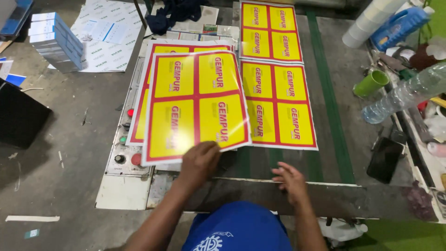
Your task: The person stands at a workbench and repeatedly picks up large, yellow printed sheets from a pile. They align each sheet and place it onto a growing stack on the right side of the table. The sheets feature red text and grid lines.
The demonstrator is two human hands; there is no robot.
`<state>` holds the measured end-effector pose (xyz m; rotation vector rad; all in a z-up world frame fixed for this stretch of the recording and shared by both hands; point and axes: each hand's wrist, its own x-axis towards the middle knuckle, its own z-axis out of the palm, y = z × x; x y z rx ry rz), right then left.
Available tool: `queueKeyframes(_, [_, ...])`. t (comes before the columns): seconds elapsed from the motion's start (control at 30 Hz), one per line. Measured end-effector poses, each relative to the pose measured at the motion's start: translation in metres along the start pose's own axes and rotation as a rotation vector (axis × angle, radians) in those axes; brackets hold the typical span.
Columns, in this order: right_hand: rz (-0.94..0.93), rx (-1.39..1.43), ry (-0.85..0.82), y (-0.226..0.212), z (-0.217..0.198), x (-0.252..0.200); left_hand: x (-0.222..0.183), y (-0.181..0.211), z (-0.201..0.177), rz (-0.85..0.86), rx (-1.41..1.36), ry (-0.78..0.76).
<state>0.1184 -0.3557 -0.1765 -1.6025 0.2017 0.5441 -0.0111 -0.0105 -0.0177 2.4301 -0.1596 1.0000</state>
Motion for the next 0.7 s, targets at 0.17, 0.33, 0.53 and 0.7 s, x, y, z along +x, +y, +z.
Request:
queueKeyframes(0.17, [-0.173, -0.098, -0.356, -0.007, 0.061, -0.017, -0.020, 0.033, 0.036, 0.010, 0.003, -0.125])
queueKeyframes(0.33, [-0.131, 0.202, -0.494, -0.001, 0.077, -0.030, -0.022, 0.053, 0.047, 0.080, -0.035, -0.177])
queueKeyframes(0.53, [-0.064, 0.362, -0.272, -0.011, 0.066, -0.039, -0.030, 0.044, 0.047, 0.171, 0.019, -0.225])
queueKeyframes(0.7, [-0.140, 0.396, -0.025, -0.001, 0.028, -0.039, -0.029, -0.010, 0.031, 0.006, 0.126, -0.246])
